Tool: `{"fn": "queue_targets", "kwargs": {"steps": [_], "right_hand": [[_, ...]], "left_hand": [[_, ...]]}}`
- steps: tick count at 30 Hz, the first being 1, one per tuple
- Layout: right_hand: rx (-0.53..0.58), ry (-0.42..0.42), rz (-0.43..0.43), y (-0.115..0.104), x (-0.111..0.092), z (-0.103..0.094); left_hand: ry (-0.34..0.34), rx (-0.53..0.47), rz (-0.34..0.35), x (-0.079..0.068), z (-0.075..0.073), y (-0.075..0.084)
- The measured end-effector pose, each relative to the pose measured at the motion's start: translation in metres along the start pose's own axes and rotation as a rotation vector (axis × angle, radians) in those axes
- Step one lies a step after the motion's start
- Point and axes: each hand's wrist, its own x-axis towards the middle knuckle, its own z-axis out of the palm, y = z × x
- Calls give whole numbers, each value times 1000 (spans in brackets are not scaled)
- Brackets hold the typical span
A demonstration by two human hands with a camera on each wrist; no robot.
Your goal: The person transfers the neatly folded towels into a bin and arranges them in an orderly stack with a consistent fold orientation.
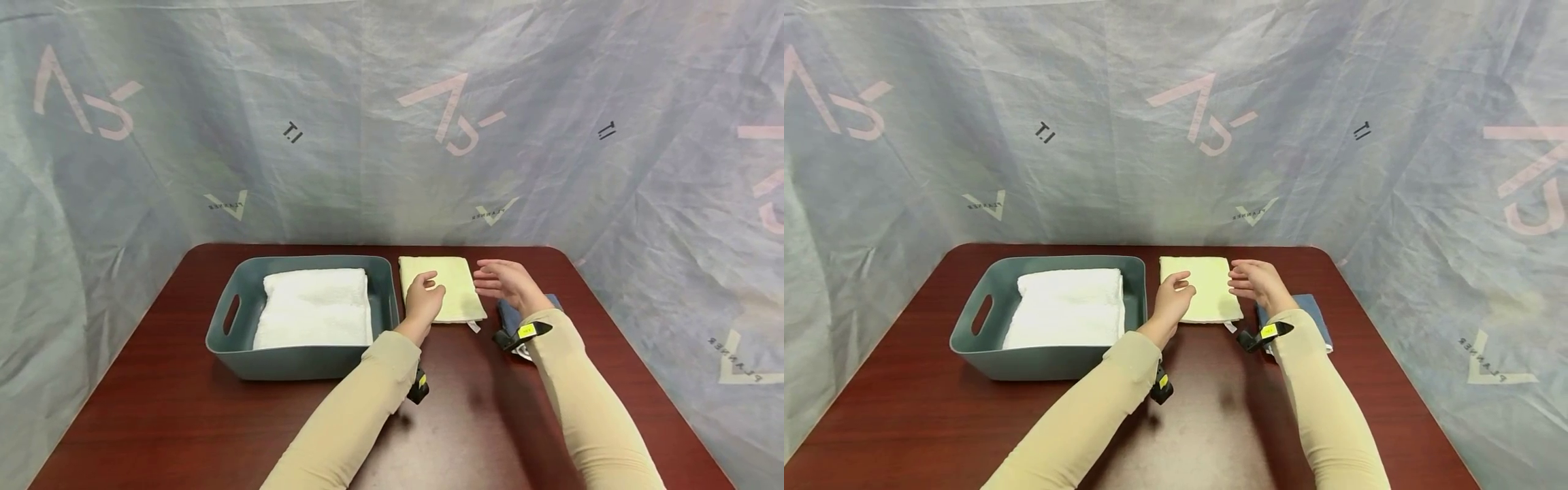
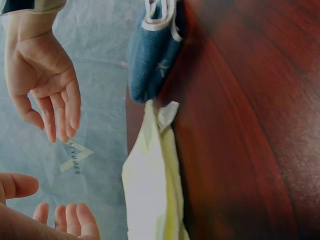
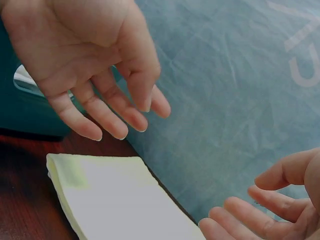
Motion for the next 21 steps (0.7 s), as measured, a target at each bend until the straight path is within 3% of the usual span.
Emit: {"fn": "queue_targets", "kwargs": {"steps": [12, 21], "right_hand": [[-40, 21, 15, 21, 12, -1], [-34, 49, 36, 28, 17, -2]], "left_hand": [[66, -36, -23, 0, 6, -20], [106, 84, -4, 2, 7, -35]]}}
